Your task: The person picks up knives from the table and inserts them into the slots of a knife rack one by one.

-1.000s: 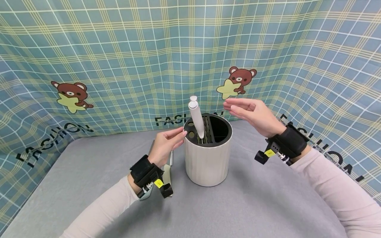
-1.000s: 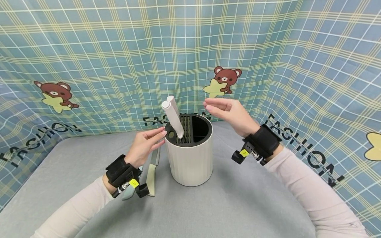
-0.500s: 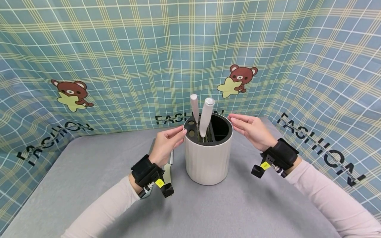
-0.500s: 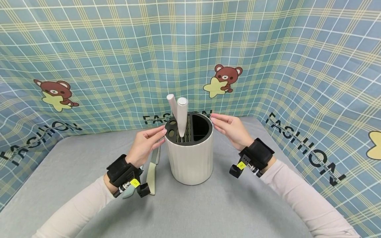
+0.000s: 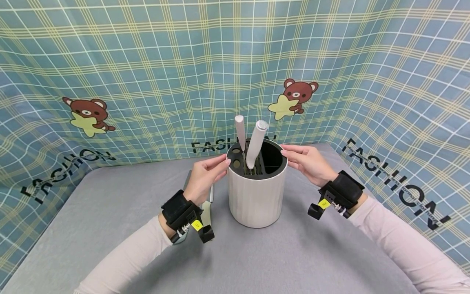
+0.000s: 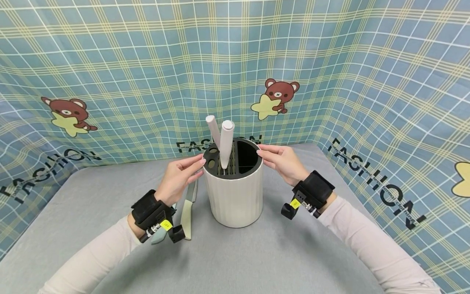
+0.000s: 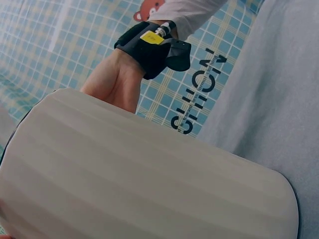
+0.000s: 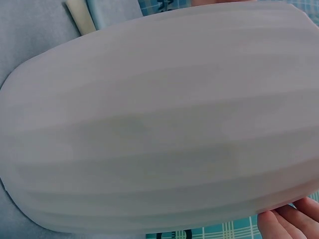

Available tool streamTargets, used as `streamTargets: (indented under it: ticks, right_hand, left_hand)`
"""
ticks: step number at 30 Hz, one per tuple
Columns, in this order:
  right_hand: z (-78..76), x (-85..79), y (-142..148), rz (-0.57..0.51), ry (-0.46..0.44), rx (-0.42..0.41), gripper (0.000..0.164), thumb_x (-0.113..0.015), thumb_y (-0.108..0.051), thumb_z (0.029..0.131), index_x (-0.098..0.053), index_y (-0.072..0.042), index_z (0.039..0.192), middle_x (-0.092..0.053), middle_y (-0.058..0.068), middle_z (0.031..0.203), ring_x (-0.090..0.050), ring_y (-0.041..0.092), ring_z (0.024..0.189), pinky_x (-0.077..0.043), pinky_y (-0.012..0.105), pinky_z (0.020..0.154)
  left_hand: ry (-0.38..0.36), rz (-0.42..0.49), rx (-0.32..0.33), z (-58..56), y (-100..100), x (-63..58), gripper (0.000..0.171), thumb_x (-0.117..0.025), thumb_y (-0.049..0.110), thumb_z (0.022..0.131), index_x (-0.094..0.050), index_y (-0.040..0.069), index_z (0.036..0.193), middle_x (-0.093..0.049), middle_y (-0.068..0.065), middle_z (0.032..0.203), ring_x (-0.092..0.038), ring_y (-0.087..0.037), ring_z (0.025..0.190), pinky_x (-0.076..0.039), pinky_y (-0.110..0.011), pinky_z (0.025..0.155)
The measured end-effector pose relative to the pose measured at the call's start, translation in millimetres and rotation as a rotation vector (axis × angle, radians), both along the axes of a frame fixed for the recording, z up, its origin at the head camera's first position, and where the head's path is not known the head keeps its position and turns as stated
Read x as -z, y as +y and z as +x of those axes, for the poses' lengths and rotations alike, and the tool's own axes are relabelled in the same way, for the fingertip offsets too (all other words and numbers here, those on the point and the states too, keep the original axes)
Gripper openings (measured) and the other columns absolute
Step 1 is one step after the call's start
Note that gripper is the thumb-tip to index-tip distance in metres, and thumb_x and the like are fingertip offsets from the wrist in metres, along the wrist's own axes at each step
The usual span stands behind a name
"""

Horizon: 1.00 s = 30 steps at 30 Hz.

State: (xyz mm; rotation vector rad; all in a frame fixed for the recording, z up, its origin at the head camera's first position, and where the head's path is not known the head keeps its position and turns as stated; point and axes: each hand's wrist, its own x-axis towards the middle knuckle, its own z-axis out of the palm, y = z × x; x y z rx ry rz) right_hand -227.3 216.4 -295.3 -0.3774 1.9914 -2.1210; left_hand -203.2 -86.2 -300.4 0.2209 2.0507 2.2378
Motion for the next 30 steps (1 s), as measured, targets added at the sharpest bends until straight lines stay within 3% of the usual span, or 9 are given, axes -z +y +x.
streamTargets:
  ticks: [5,11,14,16,19,21,23,26,30]
  right_hand:
    - [-0.8,0.1,-1.2,0.004,-0.005,0.002,0.059,-0.053,-0.011,0.101,-0.025,0.015,0.146,-0.02,0.023,0.158,-0.021,0.032,0.146,-0.047,0.023,0.108]
    - [-0.4,-0.8,-0.7,-0.004,-0.003,-0.004,0.061,-0.055,-0.013,0.1,-0.025,0.014,0.147,-0.019,0.023,0.158,-0.02,0.032,0.146,-0.047,0.024,0.108]
    - [-0.4,-1.4,-1.1,-0.003,-0.007,-0.002,0.059,-0.052,-0.011,0.101,-0.025,0.015,0.146,-0.019,0.023,0.158,-0.02,0.032,0.146,-0.047,0.023,0.107]
    - [-0.4,-2.1,-1.4,0.004,-0.008,-0.001,0.057,-0.051,-0.01,0.102,-0.025,0.015,0.146,-0.02,0.023,0.158,-0.02,0.032,0.146,-0.047,0.022,0.107]
    - [-0.4,-3.1,-1.2,0.015,-0.007,-0.002,0.056,-0.05,-0.01,0.102,-0.026,0.014,0.146,-0.02,0.023,0.158,-0.02,0.031,0.146,-0.047,0.022,0.108]
    - [-0.3,-3.6,-1.1,0.019,-0.01,-0.001,0.056,-0.05,-0.01,0.102,-0.026,0.014,0.147,-0.02,0.022,0.158,-0.02,0.031,0.146,-0.047,0.021,0.107]
    - [-0.7,-3.6,-0.9,0.02,-0.014,0.003,0.056,-0.05,-0.01,0.102,-0.026,0.014,0.147,-0.02,0.022,0.158,-0.024,0.027,0.146,-0.047,0.02,0.106]
    - [-1.5,-3.4,-0.6,0.014,-0.019,0.011,0.056,-0.051,-0.01,0.102,-0.027,0.013,0.147,-0.021,0.023,0.158,-0.041,0.013,0.137,-0.048,0.018,0.104]
    - [-2.3,-3.1,0.0,0.007,-0.017,0.011,0.056,-0.052,-0.01,0.101,-0.028,0.013,0.146,-0.022,0.024,0.157,-0.053,-0.006,0.115,-0.049,0.018,0.103]
  left_hand:
    - [-0.007,0.017,0.018,0.0,-1.7,-0.1,0.045,-0.062,0.014,0.096,-0.052,0.003,0.139,-0.052,-0.011,0.142,-0.054,-0.021,0.127,-0.05,-0.023,0.104]
    - [0.016,0.027,0.047,0.2,-12.3,-1.5,0.048,-0.061,0.017,0.097,-0.049,0.002,0.141,-0.048,-0.012,0.145,-0.05,-0.019,0.131,-0.049,-0.024,0.106]
    - [0.051,0.005,0.054,-3.4,-28.6,6.1,0.051,-0.059,0.02,0.099,-0.045,0.001,0.144,-0.044,-0.014,0.148,-0.046,-0.022,0.135,-0.047,-0.029,0.11]
    - [0.109,-0.018,0.059,-26.3,-49.5,38.4,0.052,-0.06,0.023,0.098,-0.045,0.005,0.145,-0.045,-0.013,0.148,-0.047,-0.022,0.134,-0.047,-0.032,0.11]
    - [0.283,-0.147,0.034,-65.1,-82.2,95.7,0.053,-0.063,0.035,0.095,-0.049,0.021,0.144,-0.052,-0.001,0.143,-0.051,-0.012,0.129,-0.05,-0.025,0.105]
    - [0.369,-0.307,0.022,-67.8,-92.3,101.0,0.053,-0.064,0.034,0.095,-0.048,0.022,0.144,-0.053,-0.003,0.143,-0.053,-0.015,0.128,-0.052,-0.027,0.103]
    - [0.434,-0.469,0.026,-50.5,-93.7,81.9,0.054,-0.065,0.028,0.095,-0.048,0.018,0.145,-0.053,-0.007,0.142,-0.054,-0.02,0.127,-0.053,-0.028,0.102]
    - [0.455,-0.653,0.123,-19.1,-92.1,43.3,0.055,-0.067,0.012,0.093,-0.047,0.003,0.143,-0.05,-0.021,0.142,-0.054,-0.035,0.125,-0.052,-0.04,0.104]
    - [0.572,-0.859,0.264,-20.2,-104.6,49.4,0.058,-0.071,0.01,0.089,-0.049,0.003,0.142,-0.058,-0.021,0.133,-0.06,-0.035,0.117,-0.058,-0.04,0.094]
